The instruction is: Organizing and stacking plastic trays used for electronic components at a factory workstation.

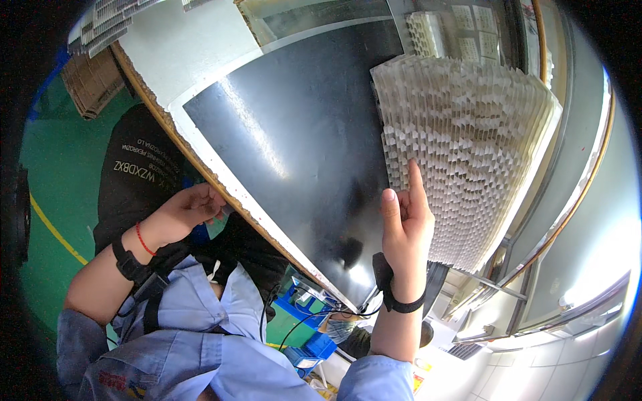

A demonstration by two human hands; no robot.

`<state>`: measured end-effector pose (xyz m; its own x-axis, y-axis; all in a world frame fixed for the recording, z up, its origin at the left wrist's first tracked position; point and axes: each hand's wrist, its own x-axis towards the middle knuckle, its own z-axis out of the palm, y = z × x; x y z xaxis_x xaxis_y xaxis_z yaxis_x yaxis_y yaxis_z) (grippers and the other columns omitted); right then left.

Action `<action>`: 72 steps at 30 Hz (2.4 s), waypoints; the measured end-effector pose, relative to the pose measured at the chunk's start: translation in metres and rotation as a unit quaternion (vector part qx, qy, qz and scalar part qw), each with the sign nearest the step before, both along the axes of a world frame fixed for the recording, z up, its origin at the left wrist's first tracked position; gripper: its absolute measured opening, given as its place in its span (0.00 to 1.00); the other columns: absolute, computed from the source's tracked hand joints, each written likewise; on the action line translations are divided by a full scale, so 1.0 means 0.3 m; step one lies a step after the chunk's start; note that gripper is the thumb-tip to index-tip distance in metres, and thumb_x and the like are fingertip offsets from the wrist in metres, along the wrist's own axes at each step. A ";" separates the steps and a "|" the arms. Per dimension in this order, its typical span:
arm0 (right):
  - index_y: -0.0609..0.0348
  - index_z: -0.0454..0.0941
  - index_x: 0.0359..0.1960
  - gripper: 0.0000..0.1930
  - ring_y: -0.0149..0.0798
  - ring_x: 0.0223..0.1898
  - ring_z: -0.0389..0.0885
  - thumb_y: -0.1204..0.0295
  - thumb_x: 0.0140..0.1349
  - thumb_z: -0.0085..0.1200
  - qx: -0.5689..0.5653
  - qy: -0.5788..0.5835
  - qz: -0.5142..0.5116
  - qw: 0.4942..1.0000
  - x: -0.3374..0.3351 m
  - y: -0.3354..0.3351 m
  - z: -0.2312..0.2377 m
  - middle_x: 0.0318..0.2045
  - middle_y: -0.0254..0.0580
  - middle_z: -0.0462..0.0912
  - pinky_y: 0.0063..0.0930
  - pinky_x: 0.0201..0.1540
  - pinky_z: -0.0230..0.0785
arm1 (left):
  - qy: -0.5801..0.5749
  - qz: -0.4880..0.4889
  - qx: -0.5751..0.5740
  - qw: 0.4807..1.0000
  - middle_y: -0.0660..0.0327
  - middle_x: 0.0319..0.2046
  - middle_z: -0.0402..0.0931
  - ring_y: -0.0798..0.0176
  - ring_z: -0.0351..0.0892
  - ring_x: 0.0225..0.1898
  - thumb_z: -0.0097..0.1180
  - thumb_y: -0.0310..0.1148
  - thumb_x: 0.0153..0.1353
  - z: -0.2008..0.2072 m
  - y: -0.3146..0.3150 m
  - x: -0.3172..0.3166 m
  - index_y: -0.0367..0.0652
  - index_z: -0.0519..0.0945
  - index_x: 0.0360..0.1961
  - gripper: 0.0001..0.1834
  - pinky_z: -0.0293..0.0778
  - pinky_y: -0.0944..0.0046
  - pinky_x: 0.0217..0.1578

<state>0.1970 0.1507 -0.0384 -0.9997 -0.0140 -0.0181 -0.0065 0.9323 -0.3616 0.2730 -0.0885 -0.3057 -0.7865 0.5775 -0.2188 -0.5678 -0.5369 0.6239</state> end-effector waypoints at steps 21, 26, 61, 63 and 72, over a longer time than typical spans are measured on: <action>0.64 0.56 0.68 0.29 0.22 0.24 0.68 0.71 0.67 0.50 -0.012 -0.002 -0.010 1.000 -0.014 -0.003 0.016 0.21 0.30 0.70 0.15 0.30 0.62 | 0.005 -0.008 -0.003 1.000 0.62 0.34 0.75 0.70 0.74 0.39 0.49 0.31 0.68 0.012 -0.010 -0.002 0.38 0.73 0.42 0.08 0.69 0.70 0.40; 0.65 0.56 0.68 0.29 0.22 0.25 0.68 0.71 0.67 0.50 -0.014 -0.006 -0.011 1.000 -0.019 -0.005 0.011 0.21 0.30 0.71 0.15 0.31 0.62 | 0.001 -0.007 -0.005 1.000 0.62 0.34 0.75 0.70 0.74 0.39 0.50 0.31 0.68 0.019 -0.011 -0.006 0.38 0.73 0.42 0.08 0.69 0.70 0.40; 0.65 0.60 0.66 0.28 0.20 0.24 0.66 0.69 0.67 0.52 -0.028 0.038 -0.005 0.999 -0.006 -0.022 0.040 0.22 0.26 0.70 0.14 0.30 0.62 | 0.005 -0.013 -0.015 1.000 0.62 0.34 0.76 0.72 0.73 0.37 0.50 0.32 0.68 0.019 -0.012 -0.010 0.38 0.73 0.41 0.08 0.68 0.72 0.39; 0.64 0.60 0.66 0.28 0.20 0.24 0.66 0.69 0.67 0.52 -0.036 0.043 -0.006 0.998 -0.005 -0.029 0.045 0.22 0.26 0.70 0.14 0.30 0.62 | 0.003 -0.012 -0.018 1.000 0.62 0.34 0.76 0.72 0.73 0.37 0.50 0.32 0.68 0.018 -0.011 -0.009 0.38 0.73 0.41 0.08 0.68 0.72 0.39; 0.65 0.60 0.66 0.27 0.21 0.25 0.67 0.70 0.67 0.51 -0.042 0.033 -0.015 0.998 -0.014 -0.022 0.050 0.22 0.27 0.70 0.14 0.30 0.61 | 0.003 -0.015 -0.025 1.000 0.61 0.34 0.76 0.71 0.73 0.37 0.50 0.34 0.68 0.022 -0.012 -0.011 0.38 0.73 0.42 0.09 0.68 0.72 0.39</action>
<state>0.1929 0.1442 -0.0234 -0.9988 0.0163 0.0471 -0.0061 0.8985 -0.4390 0.2697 -0.0922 -0.2989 -0.7703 0.5894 -0.2436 -0.5797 -0.4880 0.6525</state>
